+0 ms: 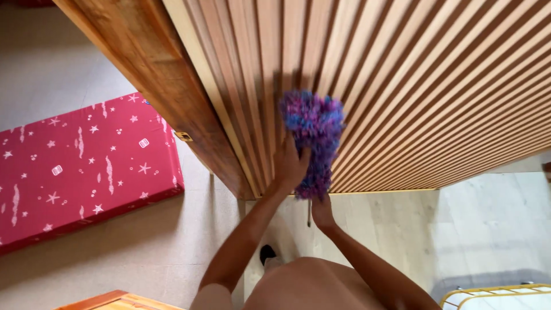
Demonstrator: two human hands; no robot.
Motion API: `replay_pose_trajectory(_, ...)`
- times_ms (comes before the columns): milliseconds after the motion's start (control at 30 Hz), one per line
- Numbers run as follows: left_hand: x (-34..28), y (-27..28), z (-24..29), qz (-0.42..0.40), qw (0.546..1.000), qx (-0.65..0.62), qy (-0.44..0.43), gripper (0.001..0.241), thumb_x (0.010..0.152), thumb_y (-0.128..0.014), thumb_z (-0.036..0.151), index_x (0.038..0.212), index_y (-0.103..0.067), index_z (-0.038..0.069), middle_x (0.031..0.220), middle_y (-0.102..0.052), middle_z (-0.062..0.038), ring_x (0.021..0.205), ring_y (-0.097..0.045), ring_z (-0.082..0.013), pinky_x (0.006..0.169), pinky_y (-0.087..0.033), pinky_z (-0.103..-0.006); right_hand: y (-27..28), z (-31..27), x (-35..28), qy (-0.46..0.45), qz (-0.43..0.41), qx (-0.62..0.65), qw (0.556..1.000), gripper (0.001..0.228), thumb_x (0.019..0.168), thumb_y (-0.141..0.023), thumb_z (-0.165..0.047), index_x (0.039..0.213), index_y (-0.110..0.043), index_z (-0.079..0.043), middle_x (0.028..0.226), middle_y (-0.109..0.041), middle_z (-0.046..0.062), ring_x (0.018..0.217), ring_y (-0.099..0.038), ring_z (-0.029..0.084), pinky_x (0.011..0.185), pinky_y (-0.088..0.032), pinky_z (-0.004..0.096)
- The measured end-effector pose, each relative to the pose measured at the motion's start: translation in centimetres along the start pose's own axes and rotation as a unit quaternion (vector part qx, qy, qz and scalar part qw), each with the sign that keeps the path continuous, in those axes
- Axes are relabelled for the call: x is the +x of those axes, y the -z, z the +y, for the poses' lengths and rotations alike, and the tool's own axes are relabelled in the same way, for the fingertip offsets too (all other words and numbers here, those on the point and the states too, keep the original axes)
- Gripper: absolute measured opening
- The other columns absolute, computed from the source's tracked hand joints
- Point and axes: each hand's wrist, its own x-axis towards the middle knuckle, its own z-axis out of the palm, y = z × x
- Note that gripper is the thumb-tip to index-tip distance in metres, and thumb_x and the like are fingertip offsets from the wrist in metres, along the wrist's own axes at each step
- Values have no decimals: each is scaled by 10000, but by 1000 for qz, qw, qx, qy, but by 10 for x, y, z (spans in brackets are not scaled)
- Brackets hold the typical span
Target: The person uses a fluffy duster to clean a wooden slatted ceiling or wall panel, moving the duster back and forth. They then walk across the room and dust a red patterned mattress on the floor.
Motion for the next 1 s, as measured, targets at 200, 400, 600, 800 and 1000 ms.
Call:
replay_pose_trajectory(200,103,4,28,279,909,295,-93,567,893,-642,312,1440,-525,218,1204,-555,-143,1031,-661,-330,792,-584,-436,-13,-121,61,166,-102,-82,977,402,1043,-523,-93,1446,-526,-95,819,-721,167,681,-734,256,641,-616,388)
replay_pose_trajectory(400,62,-22,36,241,919,305,-69,321,1032,-484,271,1243,-623,75,1084,-543,-215,931,-598,-390,712,-531,-426,-18,-118,23,117,-57,-111,985,297,900,-644,16,1167,-581,-95,779,-706,121,650,-717,266,668,-587,425)
replay_pose_trajectory(600,57,-31,23,242,919,301,-84,734,1015,-332,627,1596,-368,179,1447,-501,-231,1269,-583,-404,929,-555,-457,-49,-145,53,102,-22,-240,965,147,932,-658,-178,1040,-573,-126,740,-702,171,714,-726,425,620,-508,576)
replay_pose_trajectory(800,154,36,88,231,916,209,-252,529,886,-776,70,1361,-569,-38,1562,-301,-258,1264,-544,-469,1057,-559,-518,-89,-244,101,268,-49,-112,956,280,900,-628,-12,1179,-600,-14,617,-564,33,498,-452,142,492,-448,316)
replay_pose_trajectory(1000,72,-64,-81,354,839,347,-226,439,823,-701,502,1085,-702,150,1324,-626,-198,1015,-651,-403,799,-560,-516,-57,-67,76,236,-63,-265,933,122,956,-573,-136,868,-583,-53,617,-688,173,576,-713,405,520,-536,497)
